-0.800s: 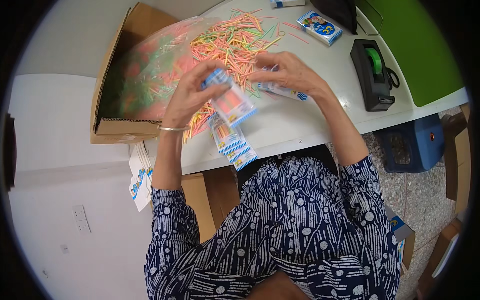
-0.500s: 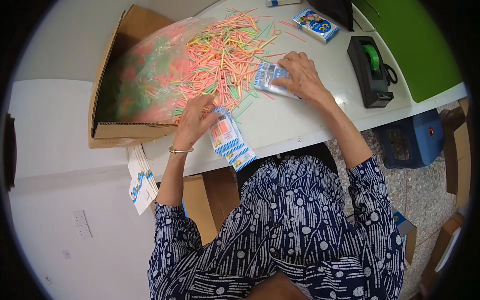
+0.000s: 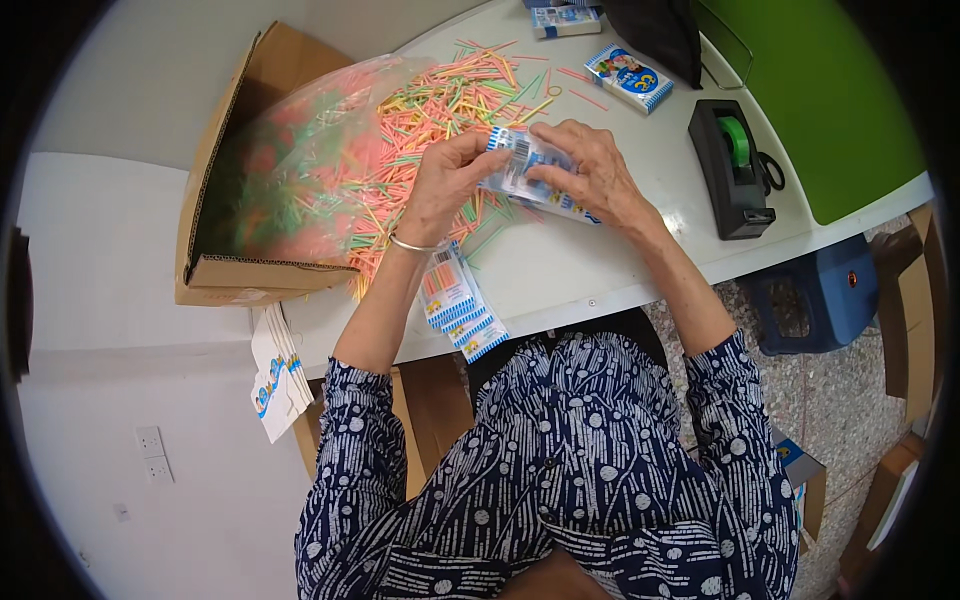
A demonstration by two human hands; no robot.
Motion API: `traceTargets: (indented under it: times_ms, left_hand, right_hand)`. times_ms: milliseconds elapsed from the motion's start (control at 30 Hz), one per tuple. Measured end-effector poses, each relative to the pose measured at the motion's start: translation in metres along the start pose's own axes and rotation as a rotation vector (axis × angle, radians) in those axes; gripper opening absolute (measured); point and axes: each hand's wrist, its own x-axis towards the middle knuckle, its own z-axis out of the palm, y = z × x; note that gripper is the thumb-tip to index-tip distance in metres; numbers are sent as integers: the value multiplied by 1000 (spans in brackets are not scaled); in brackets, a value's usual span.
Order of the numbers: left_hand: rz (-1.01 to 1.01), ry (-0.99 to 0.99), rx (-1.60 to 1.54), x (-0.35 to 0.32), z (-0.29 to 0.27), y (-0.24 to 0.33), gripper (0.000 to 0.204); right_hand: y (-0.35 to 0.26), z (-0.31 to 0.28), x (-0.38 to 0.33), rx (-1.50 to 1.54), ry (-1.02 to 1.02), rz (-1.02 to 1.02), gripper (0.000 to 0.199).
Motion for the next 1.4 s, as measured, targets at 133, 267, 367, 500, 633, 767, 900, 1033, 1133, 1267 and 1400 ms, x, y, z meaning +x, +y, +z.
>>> traceTargets:
  times_ms: [133, 267, 367, 500, 633, 767, 900, 1033, 1133, 1267, 1400]
  left_hand:
    - [63, 18, -57, 0, 1, -1, 15]
    - [122, 139, -98, -2, 5, 3, 14]
    - [144, 163, -53, -3, 2, 0, 13]
    - [123, 202, 60, -5, 1, -2, 13]
    - [108, 199, 130, -3, 3, 3, 16]
    - [87, 151, 290, -6, -6, -6, 22]
    - [-18, -3, 357, -17, -12, -15, 25]
    - [-49, -66, 709, -27, -15, -16, 22]
    - [438, 363, 668, -19, -6, -5, 24]
    - [419, 242, 340, -7, 2, 10, 24]
    - [152, 161, 196, -9, 1, 2, 17]
  right_hand:
    - [-5, -6, 5, 210, 57, 31, 40]
    - [-9, -5, 12, 349, -54, 120, 25]
    - [-9, -1, 13, 384, -42, 126, 25]
    - [-10, 2, 12, 357, -85, 164, 30]
    - [-7, -2, 11, 322, -89, 140, 31]
    - [-7, -5, 9, 228, -64, 82, 27]
    - [7, -16, 2, 158, -63, 87, 25]
    - [15, -22, 2, 143, 6, 116, 25]
    - [5, -18, 4, 270, -62, 148, 25]
    - [-6, -12, 6, 411, -151, 143, 24]
    - [-16, 4, 4, 520, -150, 120, 22]
